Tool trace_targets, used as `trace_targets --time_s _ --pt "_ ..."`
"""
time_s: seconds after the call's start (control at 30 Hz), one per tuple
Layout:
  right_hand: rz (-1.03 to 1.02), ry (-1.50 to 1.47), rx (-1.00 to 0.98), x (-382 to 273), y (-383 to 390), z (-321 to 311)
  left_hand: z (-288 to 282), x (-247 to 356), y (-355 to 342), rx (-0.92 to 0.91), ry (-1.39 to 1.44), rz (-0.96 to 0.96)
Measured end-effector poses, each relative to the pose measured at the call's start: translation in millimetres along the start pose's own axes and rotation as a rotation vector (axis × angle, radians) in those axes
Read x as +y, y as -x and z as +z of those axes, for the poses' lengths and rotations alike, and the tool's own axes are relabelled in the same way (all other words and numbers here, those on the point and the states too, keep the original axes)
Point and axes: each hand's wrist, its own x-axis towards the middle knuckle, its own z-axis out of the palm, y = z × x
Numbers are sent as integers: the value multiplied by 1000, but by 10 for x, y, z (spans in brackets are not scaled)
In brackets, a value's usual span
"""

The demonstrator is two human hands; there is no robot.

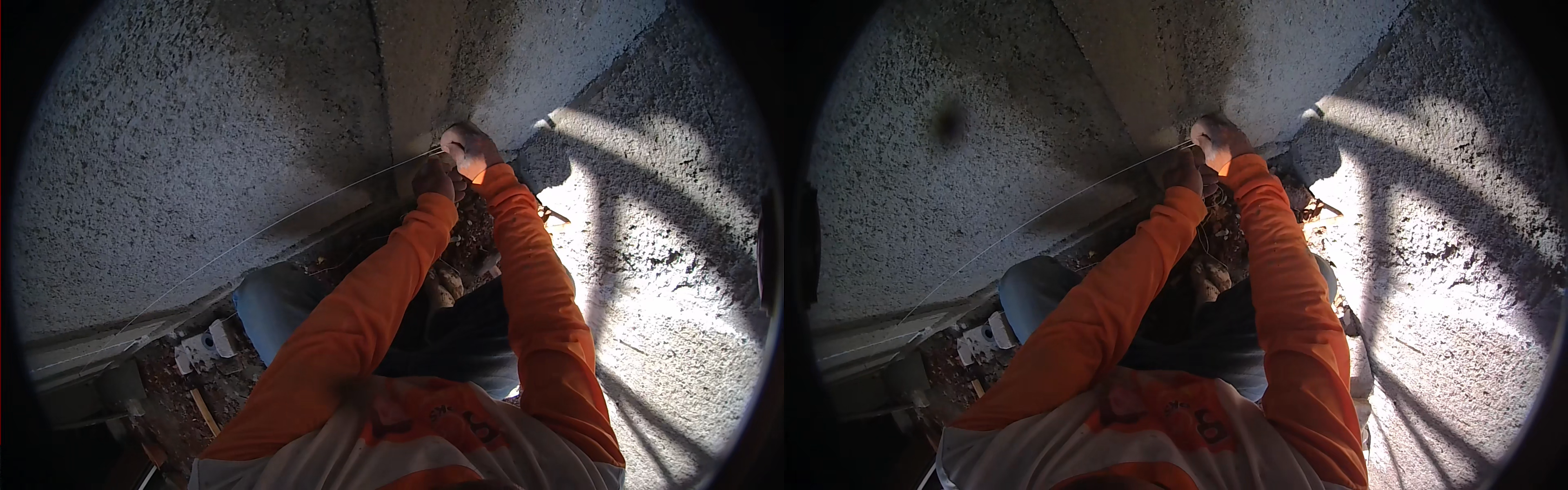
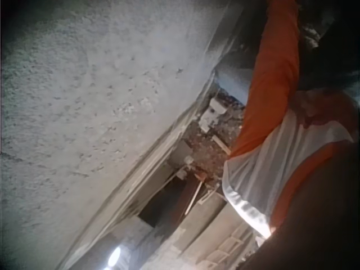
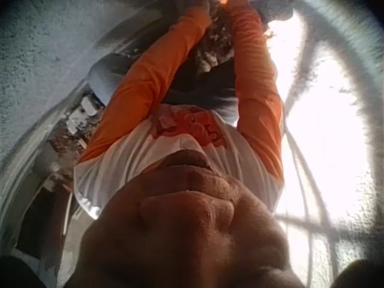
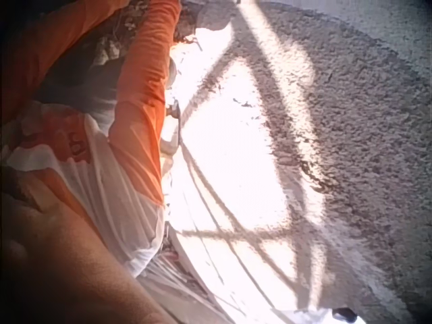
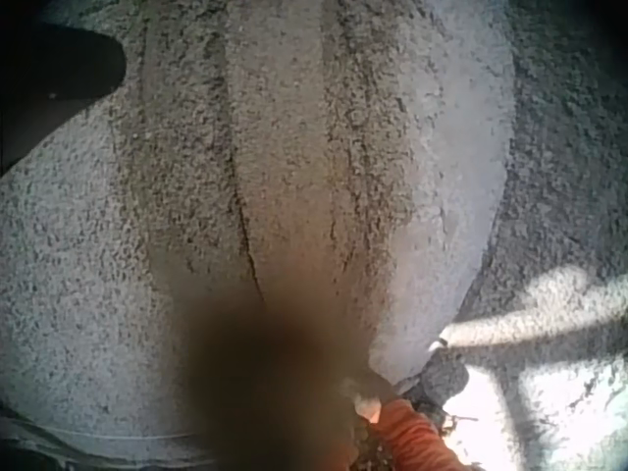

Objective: Secure electrical conduit to a wall using masonry nails and a hammer.

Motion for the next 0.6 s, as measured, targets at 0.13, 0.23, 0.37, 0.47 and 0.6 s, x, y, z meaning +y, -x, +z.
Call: trace_targets --time_s 0.13,0.23,0.37,0.47,0.6 --pt "8 -16 -2 56 11 -27 37 13 13 9 40 -12" --pt "11 -45 -22 16 34 -77 34 13 8 1 18 11" --pt "129 -229 -17 -17 61 -100 -46 58 -14 -175 -94 -35" --pt "232 -413 -61 17 71 -79 -94 88 -24 -306 3 -106" --pt "316 -603 -112 75 85 -62 -96 75 -8 -201 -24 -30"
